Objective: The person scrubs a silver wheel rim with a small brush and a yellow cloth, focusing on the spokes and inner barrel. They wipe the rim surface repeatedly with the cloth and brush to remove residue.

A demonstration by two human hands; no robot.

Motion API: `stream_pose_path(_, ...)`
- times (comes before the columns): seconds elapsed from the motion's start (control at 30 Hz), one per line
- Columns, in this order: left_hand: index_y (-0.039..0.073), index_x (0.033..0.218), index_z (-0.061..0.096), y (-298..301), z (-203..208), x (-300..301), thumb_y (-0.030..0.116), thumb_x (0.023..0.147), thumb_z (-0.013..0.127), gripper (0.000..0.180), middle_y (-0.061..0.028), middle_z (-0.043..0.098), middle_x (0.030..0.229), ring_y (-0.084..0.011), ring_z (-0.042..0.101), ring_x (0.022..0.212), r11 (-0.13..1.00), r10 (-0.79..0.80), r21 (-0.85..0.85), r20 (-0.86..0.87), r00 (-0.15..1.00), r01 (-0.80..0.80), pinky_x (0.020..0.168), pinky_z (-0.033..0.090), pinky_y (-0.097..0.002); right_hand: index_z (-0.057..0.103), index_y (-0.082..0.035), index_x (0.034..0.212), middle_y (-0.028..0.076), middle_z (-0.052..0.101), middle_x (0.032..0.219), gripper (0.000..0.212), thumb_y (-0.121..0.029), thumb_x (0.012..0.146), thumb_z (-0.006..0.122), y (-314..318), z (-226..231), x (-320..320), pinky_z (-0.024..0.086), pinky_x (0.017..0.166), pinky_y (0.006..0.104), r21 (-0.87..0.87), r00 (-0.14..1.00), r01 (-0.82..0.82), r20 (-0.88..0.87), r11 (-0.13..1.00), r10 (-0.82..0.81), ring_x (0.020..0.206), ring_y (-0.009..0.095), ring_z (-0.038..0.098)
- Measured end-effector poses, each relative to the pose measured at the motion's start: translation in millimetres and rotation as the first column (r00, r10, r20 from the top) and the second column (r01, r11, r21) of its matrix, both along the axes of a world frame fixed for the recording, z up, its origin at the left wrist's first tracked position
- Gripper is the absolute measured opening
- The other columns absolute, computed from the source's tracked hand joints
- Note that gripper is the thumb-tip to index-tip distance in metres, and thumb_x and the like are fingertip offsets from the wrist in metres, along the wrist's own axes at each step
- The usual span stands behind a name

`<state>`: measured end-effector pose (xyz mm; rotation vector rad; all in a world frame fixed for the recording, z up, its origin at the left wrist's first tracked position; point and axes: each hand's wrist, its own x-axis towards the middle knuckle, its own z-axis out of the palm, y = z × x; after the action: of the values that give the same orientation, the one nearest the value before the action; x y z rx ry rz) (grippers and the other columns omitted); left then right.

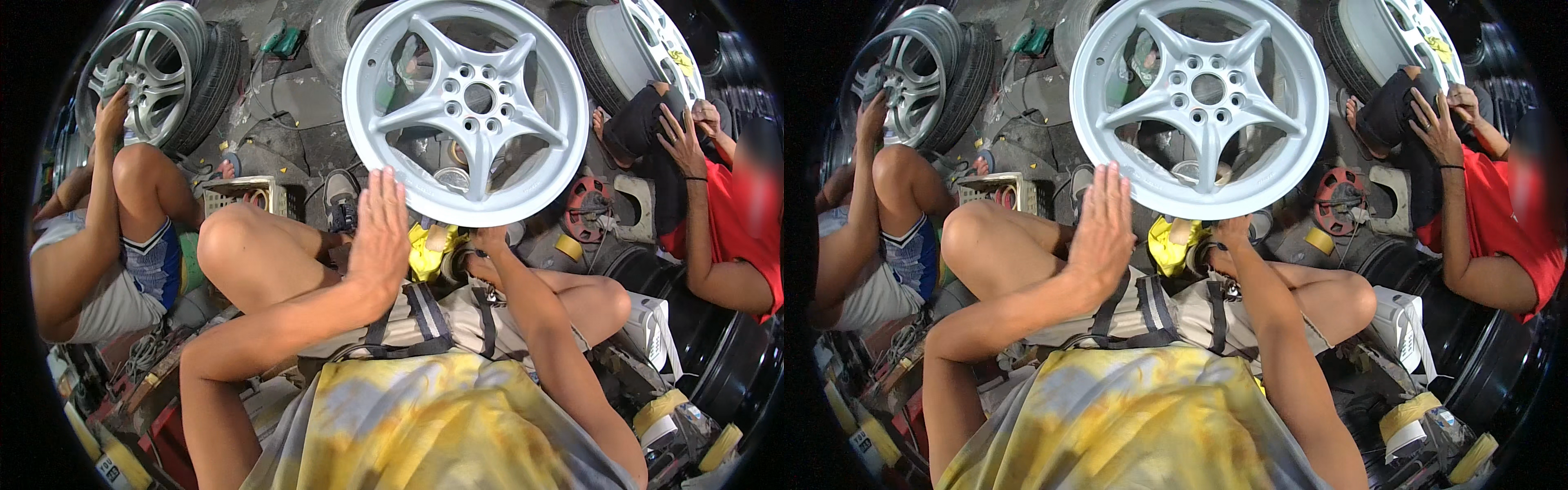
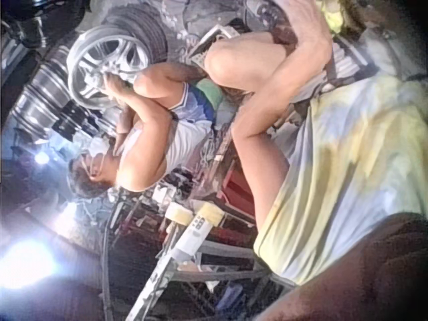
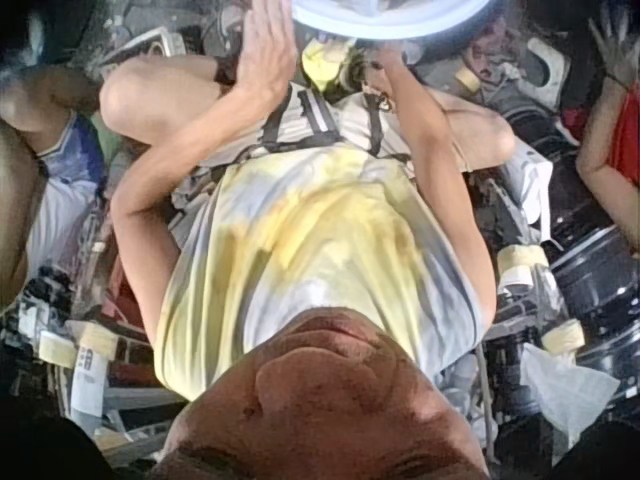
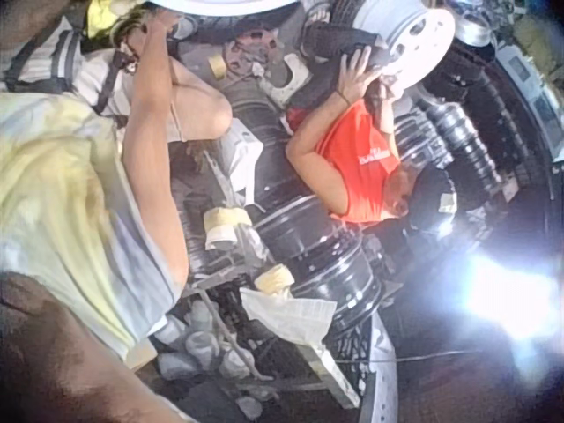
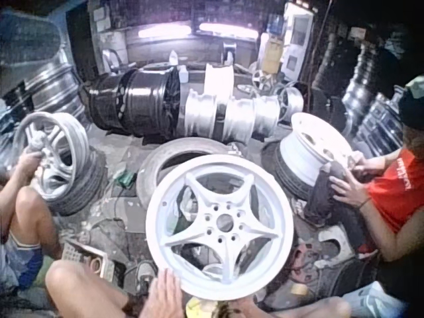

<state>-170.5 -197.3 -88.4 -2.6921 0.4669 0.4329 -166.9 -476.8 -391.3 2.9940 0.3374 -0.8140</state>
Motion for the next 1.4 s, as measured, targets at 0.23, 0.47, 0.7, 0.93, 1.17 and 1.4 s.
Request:
stream_pose_path(0.23,-0.010,0.153,0.031,-47.7,-7.3,-21.0,0.028,0.098,0.049,0.069,-0.0319,0.025,0.161,-0.0463,0.024,0.151,0.976,-0.119,-0.187,-0.015,0.993,0.114,0.123,0.022,-0.0533,0.058,-0.006,0.136,0.020,0.058,0.138,0.052,-0.008,0.085,0.056,-13.9,-40.2,-7.9,0.040,0.110,0.0485,0.466,0.948,0.267,0.027,0.843,-0.316,0.127,0.042,0.052)
stream_pose_path(0.47,-0.007,0.154,0.031,23.4,7.3,18.4,0.044,0.094,0.064,0.086,-0.0285,0.019,0.165,-0.0420,0.033,0.147,0.995,0.028,0.098,0.066,0.997,-0.034,0.120,0.027,-0.0536,0.055,-0.006,0.140,0.021,0.055,0.143,0.057,-0.024,0.087,0.066,18.7,20.5,2.7,0.037,0.115,0.0458,0.304,0.961,0.272,-0.126,0.913,-0.245,0.135,0.039,0.048)
stream_pose_path(0.7,-0.011,0.149,0.039,-17.6,16.6,-6.5,0.048,0.096,0.060,0.082,-0.0408,0.026,0.156,-0.0422,0.057,0.126,0.991,-0.090,0.092,-0.077,0.993,0.097,0.115,0.034,-0.0541,0.056,-0.008,0.140,0.021,0.058,0.140,0.051,-0.016,0.090,0.064,38.0,113.2,17.2,0.042,0.111,0.0478,0.273,0.972,-0.118,-0.165,0.955,0.167,0.130,0.040,0.053)
stream_pose_path(0.93,0.000,0.105,0.071,36.2,59.7,105.5,0.037,0.097,0.060,0.039,-0.0199,0.072,0.100,-0.0356,0.071,0.094,0.838,0.000,-0.543,-0.090,0.996,-0.049,0.083,0.058,-0.0465,0.063,0.001,0.110,0.016,0.073,0.097,0.023,-0.004,0.089,0.072,47.9,301.3,13.7,0.057,0.068,0.0336,0.767,0.931,0.284,-0.363,0.576,0.025,0.081,0.023,0.072)
stream_pose_path(1.17,-0.001,0.123,0.065,87.1,-10.0,247.2,0.049,0.097,0.059,0.057,-0.0261,0.068,0.116,-0.0428,0.066,0.107,0.656,0.430,-0.753,0.309,0.848,-0.059,0.094,0.052,-0.0496,0.060,0.005,0.094,0.012,0.069,0.077,0.022,-0.011,0.092,0.075,91.7,292.1,54.9,0.052,0.059,0.0293,0.810,0.852,0.516,-0.454,0.277,-0.260,0.066,0.013,0.066)
stream_pose_path(1.4,-0.004,0.109,0.070,86.7,-66.4,242.2,0.051,0.093,0.064,0.057,-0.0312,0.070,0.105,-0.0469,0.067,0.103,0.272,0.610,-0.927,-0.041,0.792,-0.257,0.091,0.052,-0.0520,0.062,0.002,0.086,0.006,0.066,0.071,0.027,-0.019,0.088,0.080,108.7,283.4,71.0,0.048,0.053,0.0278,0.709,0.959,0.279,-0.240,0.648,-0.151,0.055,0.011,0.062)
